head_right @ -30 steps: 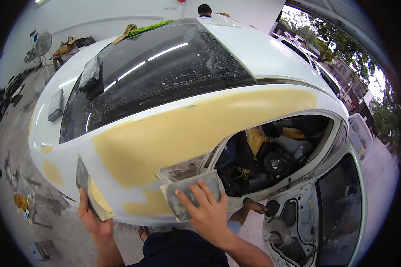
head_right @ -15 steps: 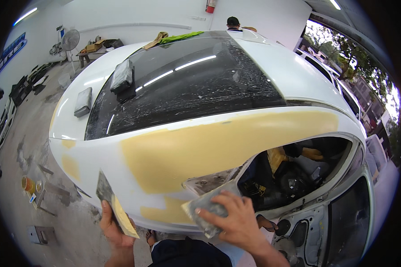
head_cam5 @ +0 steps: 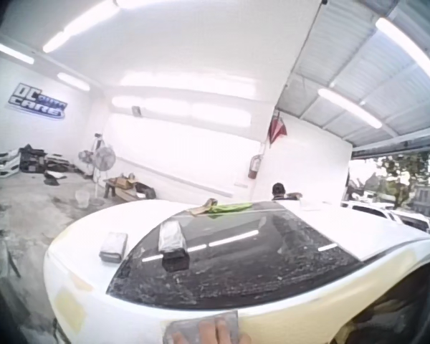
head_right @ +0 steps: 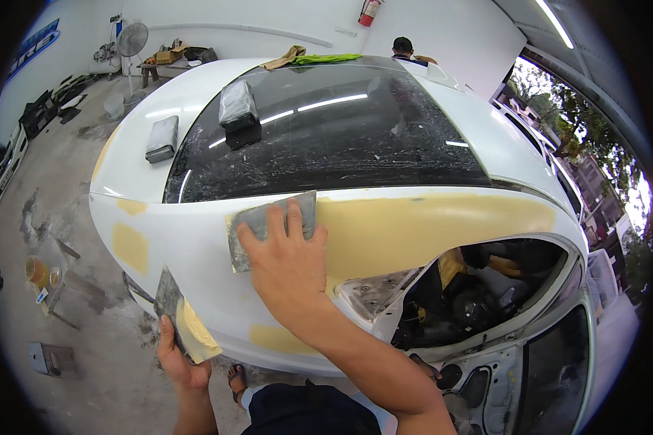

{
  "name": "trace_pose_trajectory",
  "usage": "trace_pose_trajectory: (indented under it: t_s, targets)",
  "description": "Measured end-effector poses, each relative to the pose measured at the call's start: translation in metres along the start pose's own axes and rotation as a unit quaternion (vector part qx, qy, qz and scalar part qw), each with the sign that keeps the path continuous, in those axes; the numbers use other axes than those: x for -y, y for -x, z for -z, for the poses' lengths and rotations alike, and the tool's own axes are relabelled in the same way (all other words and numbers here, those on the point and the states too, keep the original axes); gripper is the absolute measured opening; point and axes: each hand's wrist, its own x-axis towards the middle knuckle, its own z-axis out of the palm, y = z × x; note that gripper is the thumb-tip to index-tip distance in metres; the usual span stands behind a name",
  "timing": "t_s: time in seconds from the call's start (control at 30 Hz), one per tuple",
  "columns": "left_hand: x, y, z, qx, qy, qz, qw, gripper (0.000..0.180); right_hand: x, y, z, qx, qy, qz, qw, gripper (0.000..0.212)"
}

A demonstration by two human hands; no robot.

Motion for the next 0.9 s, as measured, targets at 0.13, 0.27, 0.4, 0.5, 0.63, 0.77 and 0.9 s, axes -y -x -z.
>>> trace_pose_trajectory:
  t_s: [0.13,0.27,0.4,0.5,0.63,0.77,0.9]
  targets:
    - [-0.010,-0.006,0.008,-0.008,0.000,-0.022,1.000,0.050,-0.010,0.000,-0.003,0.004,0.018,-0.014,1.000,0.044]
    - [-0.012,-0.007,0.004,0.001,-0.010,-0.030,1.000,0.052,-0.010,0.000,-0.002,0.014,0.008,-0.026,1.000,0.042]
    - [-0.010,-0.006,-0.002,0.032,-0.007,-0.015,0.999,0.053,-0.011,-0.002,-0.003,0.031,-0.012,-0.037,0.999,0.042]
    - [-0.008,-0.006,-0.005,0.027,-0.010,-0.004,1.000,0.053,-0.011,0.002,-0.004,0.036,-0.017,-0.036,0.999,0.043]
    - [-0.006,-0.007,-0.007,0.025,-0.015,0.000,1.000,0.053,-0.012,0.019,-0.007,0.025,-0.021,-0.023,0.999,0.049]
    - [-0.004,-0.009,-0.008,0.032,-0.015,-0.001,0.999,0.053,-0.012,0.053,-0.014,0.014,-0.016,-0.017,1.000,0.058]
    - [-0.004,-0.012,-0.008,0.055,-0.017,0.005,0.998,0.052,-0.013,0.096,-0.022,0.021,-0.003,-0.027,0.999,0.067]
